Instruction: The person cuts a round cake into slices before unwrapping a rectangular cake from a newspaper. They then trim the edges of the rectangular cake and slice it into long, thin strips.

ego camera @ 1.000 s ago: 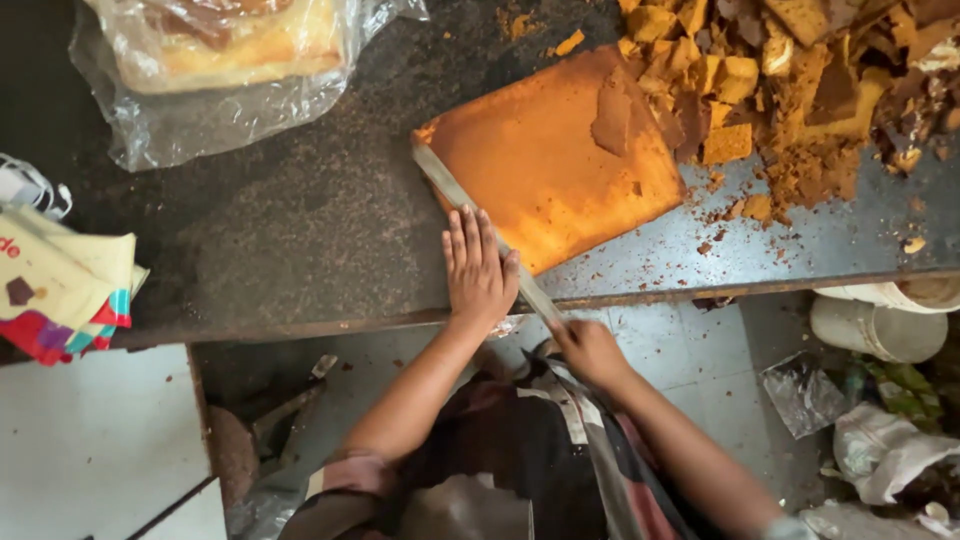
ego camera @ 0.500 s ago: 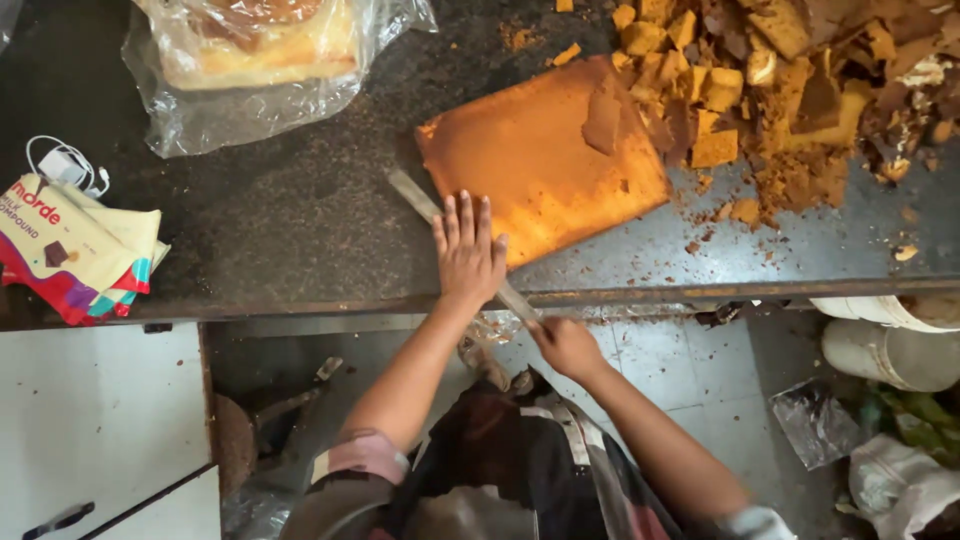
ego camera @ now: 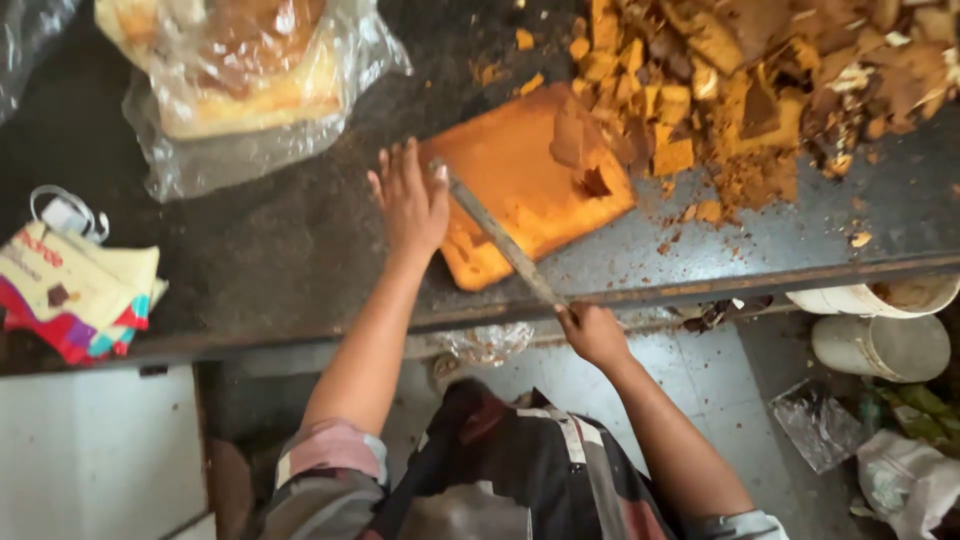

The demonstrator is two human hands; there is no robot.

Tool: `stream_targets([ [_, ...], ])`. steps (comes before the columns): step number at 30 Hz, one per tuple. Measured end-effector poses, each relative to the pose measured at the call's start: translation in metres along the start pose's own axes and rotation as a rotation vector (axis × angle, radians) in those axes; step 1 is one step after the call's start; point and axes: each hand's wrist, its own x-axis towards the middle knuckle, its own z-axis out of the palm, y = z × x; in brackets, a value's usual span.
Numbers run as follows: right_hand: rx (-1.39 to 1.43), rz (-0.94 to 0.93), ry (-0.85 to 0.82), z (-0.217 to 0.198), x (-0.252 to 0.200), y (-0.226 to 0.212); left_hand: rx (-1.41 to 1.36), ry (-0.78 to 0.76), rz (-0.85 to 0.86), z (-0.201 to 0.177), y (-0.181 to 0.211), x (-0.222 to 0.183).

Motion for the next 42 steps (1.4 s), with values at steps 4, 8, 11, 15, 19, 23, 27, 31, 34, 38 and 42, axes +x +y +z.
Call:
stream_targets([
  [4, -0.172, 0.280, 0.111, -0.038, 0.027, 0.016, 0.061, -0.192, -0.073, 0.046, -0.054, 0.025],
  [8, -0.231, 0.445, 0.334, -0.062, 0.049, 0.047, 0.056, -0.352, 0.001, 0.082, -0.095, 0.062],
  [11, -0.145, 0.496, 0.440, -0.048, 0.050, 0.062, -0.006, -0.455, -0.032, 0.086, -0.100, 0.075],
  [15, 0.351, 0.236, 0.492, 0.012, 0.053, 0.051, 0.071, -0.438, -0.015, 0.063, -0.085, 0.063],
  [19, 0.617, 0.140, 0.292, 0.025, 0.137, 0.052, 0.052, -0.357, -0.201, 0.026, -0.064, -0.007],
  [23, 0.398, 0.111, 0.213, -0.049, 0.204, 0.063, -0.297, -0.471, -0.688, 0.014, -0.035, -0.087],
  [27, 0.574, 0.075, 0.153, -0.093, 0.174, 0.067, -0.658, -0.305, -0.769, 0.039, 0.000, -0.126],
  [31, 0.688, 0.293, 0.127, -0.086, 0.096, 0.081, -0.486, -0.242, -0.645, 0.056, 0.038, -0.122],
  [34, 0.533, 0.254, 0.173, -0.080, 0.072, 0.087, -0.364, -0.357, -0.749, 0.029, 0.071, -0.111],
  [38, 0.356, 0.102, 0.214, -0.068, 0.067, 0.097, -0.119, -0.193, 0.071, 0.034, 0.102, -0.075],
  [42, 0.269, 0.121, 0.144, -0.074, 0.020, 0.102, 0.145, -0.420, 0.247, 0.080, 0.120, -0.032],
])
